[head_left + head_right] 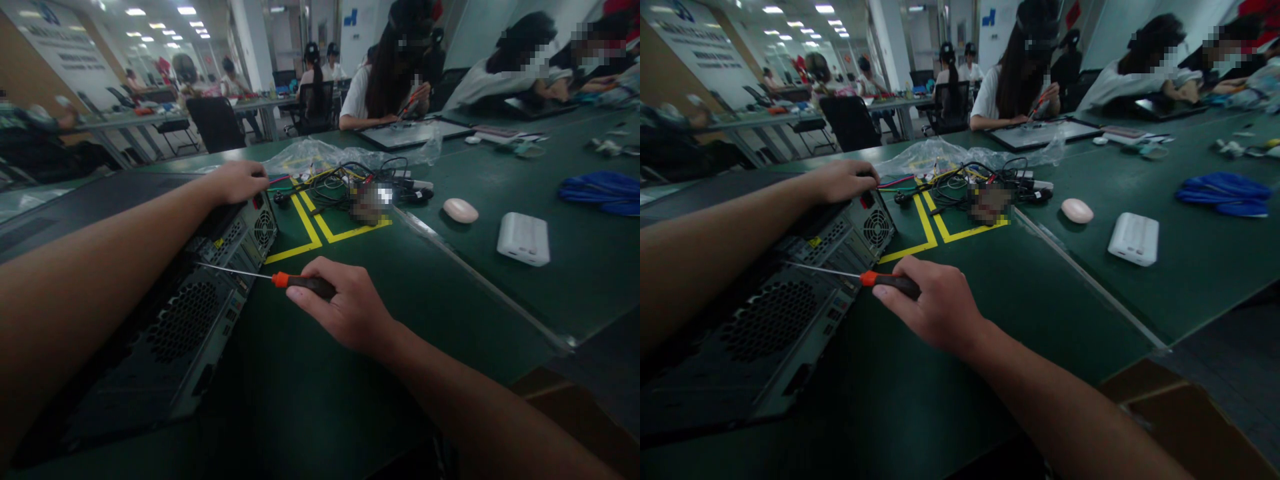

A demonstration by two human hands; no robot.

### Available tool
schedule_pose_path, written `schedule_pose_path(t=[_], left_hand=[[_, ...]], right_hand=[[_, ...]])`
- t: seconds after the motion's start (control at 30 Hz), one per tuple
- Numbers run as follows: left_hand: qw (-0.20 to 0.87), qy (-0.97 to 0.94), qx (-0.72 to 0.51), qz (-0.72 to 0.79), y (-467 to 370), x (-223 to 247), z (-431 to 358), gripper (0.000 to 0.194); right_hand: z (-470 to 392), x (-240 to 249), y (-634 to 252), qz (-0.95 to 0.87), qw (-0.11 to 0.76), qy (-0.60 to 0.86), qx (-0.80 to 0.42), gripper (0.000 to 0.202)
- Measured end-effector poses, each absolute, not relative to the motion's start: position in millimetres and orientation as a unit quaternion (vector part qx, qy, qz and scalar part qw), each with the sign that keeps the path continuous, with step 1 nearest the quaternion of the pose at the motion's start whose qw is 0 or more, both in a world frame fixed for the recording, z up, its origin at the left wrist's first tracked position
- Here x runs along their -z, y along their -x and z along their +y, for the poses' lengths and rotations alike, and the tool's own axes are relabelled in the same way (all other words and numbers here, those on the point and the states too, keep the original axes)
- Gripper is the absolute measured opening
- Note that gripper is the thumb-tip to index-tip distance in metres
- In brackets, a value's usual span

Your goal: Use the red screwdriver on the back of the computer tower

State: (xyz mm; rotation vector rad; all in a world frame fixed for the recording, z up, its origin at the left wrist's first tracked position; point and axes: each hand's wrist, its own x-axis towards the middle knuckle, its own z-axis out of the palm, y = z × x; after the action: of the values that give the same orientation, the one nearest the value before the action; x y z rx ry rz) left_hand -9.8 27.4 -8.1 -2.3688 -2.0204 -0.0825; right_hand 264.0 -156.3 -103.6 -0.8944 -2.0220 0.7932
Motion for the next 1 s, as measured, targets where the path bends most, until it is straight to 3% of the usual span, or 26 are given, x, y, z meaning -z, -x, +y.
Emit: schedule_pose_path(t=[0.13, 0.37, 1.0], left_hand=[[0.011, 0.765, 0.036, -0.643, 10.8, 8.6, 27.8, 0.067], [0.004, 0.758, 0.025, -0.651, 7.5, 6.0, 26.4, 0.07], [0.005, 0.754, 0.016, -0.657, 6.4, 7.3, 26.0, 0.075]], right_hand=[[-156.1, 103.6, -264.0, -0.794, 0.358, 0.358, -0.335, 0.035], [-157.8, 104.4, -264.2, -0.798, 0.359, 0.357, -0.327, 0.025], [-157.3, 108.5, -263.2, -0.801, 0.423, 0.317, -0.28, 0.015]])
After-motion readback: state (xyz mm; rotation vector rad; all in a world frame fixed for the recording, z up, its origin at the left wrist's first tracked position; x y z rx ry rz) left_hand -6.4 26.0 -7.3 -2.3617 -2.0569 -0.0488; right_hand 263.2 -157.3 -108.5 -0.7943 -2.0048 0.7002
